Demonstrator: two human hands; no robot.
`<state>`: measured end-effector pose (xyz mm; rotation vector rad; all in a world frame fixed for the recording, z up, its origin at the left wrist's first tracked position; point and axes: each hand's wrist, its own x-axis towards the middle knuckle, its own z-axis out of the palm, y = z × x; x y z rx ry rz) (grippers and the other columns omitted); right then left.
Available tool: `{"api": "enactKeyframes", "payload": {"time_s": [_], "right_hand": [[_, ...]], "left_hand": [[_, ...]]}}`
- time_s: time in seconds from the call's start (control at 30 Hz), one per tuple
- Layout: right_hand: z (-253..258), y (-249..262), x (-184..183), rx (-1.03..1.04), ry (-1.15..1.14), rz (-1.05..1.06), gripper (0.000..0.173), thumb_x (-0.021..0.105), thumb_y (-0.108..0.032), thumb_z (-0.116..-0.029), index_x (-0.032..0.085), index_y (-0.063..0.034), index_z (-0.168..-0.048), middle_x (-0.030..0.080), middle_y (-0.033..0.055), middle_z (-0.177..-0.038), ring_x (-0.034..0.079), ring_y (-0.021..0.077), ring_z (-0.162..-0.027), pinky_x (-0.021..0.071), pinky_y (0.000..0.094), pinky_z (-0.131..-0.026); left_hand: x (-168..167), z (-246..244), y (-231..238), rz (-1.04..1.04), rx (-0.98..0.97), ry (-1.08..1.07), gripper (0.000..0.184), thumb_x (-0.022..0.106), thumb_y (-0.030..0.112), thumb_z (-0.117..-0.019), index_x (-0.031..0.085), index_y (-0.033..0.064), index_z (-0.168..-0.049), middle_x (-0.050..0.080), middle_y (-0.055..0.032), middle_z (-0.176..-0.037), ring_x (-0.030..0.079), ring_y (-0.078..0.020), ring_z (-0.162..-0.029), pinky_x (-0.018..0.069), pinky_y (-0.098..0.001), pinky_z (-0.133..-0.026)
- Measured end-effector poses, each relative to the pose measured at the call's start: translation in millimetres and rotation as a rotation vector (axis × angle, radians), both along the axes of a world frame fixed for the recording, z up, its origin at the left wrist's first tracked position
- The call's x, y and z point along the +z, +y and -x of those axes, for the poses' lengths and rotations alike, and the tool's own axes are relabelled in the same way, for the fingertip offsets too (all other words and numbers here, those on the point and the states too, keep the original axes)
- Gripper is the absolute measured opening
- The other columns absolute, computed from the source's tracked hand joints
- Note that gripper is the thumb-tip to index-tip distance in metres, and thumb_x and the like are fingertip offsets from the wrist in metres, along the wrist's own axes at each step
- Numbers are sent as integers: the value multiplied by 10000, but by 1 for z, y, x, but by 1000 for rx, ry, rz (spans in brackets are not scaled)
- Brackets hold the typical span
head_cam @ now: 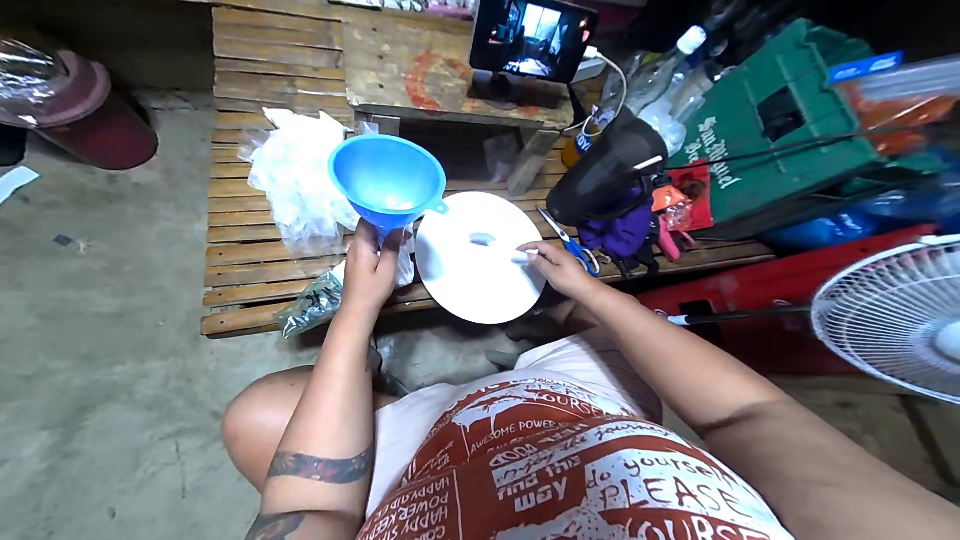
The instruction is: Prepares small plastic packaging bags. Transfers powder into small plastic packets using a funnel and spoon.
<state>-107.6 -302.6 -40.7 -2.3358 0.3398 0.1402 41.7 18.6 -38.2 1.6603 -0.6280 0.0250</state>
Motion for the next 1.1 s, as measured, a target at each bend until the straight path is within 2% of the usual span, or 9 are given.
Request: {"api": "enactKeyframes", "payload": {"time_s": [0.13,0.27,0.4,0.47,0.63,0.77,0.87,1.0,1.1], "right_hand": [[-23,-13,-2,-181,65,38,369,377,-189,-1117,591,-66,-1392,635,224,-1330,599,357,-1261,439,557,-1085],[-1,-1,-4,-61,64,-58,328,422,-155,-1100,617,-45,-1339,687,213,-1160,669,296,-1052,517,500,-962],[16,5,3,79,70,-166,310,434,-129,-1087,656,-30,-1279,701,144,-1192,667,186,-1083,518,409,-989],[11,-1,4,-35,41,-137,323,424,-146,-1094,640,-34,-1305,690,171,-1182,658,218,-1075,510,439,-974],[-5,-16,-4,-217,35,32,354,400,-176,-1110,606,-53,-1370,658,235,-1271,623,358,-1211,457,546,-1057],[17,-3,-5,-57,35,-35,320,433,-160,-1095,644,-50,-1310,692,198,-1160,667,284,-1070,511,499,-970],[26,-3,0,114,56,-91,313,441,-129,-1083,672,-42,-1275,704,158,-1184,662,225,-1112,501,452,-1016],[6,-19,2,-100,-24,-20,335,428,-161,-1095,635,-31,-1324,684,197,-1198,655,276,-1118,498,488,-1010],[-15,-25,9,-243,-24,71,360,400,-169,-1110,604,-42,-1378,637,212,-1337,599,333,-1265,439,523,-1090]], "left_hand": [[2,2,-1,-13,2,13,371,501,186,-1058,503,-67,-1330,694,-120,-1109,682,-92,-1016,553,-318,-961],[0,0,2,-15,-3,23,393,498,180,-1059,482,-77,-1357,690,-142,-1126,687,-117,-1025,558,-347,-968],[1,0,3,-7,0,23,392,503,184,-1059,485,-80,-1348,693,-139,-1113,689,-109,-1018,557,-331,-961],[1,1,1,-8,-4,25,390,506,183,-1058,485,-78,-1348,692,-140,-1113,687,-113,-1022,554,-332,-964],[3,3,0,-34,9,10,391,505,214,-1063,498,-65,-1338,695,-120,-1106,681,-91,-1022,549,-318,-963],[0,2,1,-23,3,16,395,500,205,-1065,488,-68,-1350,693,-135,-1121,684,-111,-1031,550,-334,-973],[-1,1,2,-17,1,6,391,492,200,-1064,489,-71,-1346,695,-133,-1115,685,-108,-1031,552,-332,-972],[-1,2,0,-21,-4,-6,379,496,204,-1062,507,-68,-1326,697,-126,-1091,686,-108,-1010,555,-332,-956],[1,3,0,-33,4,4,382,494,197,-1062,505,-70,-1334,694,-131,-1106,681,-102,-1023,549,-331,-967]]}}
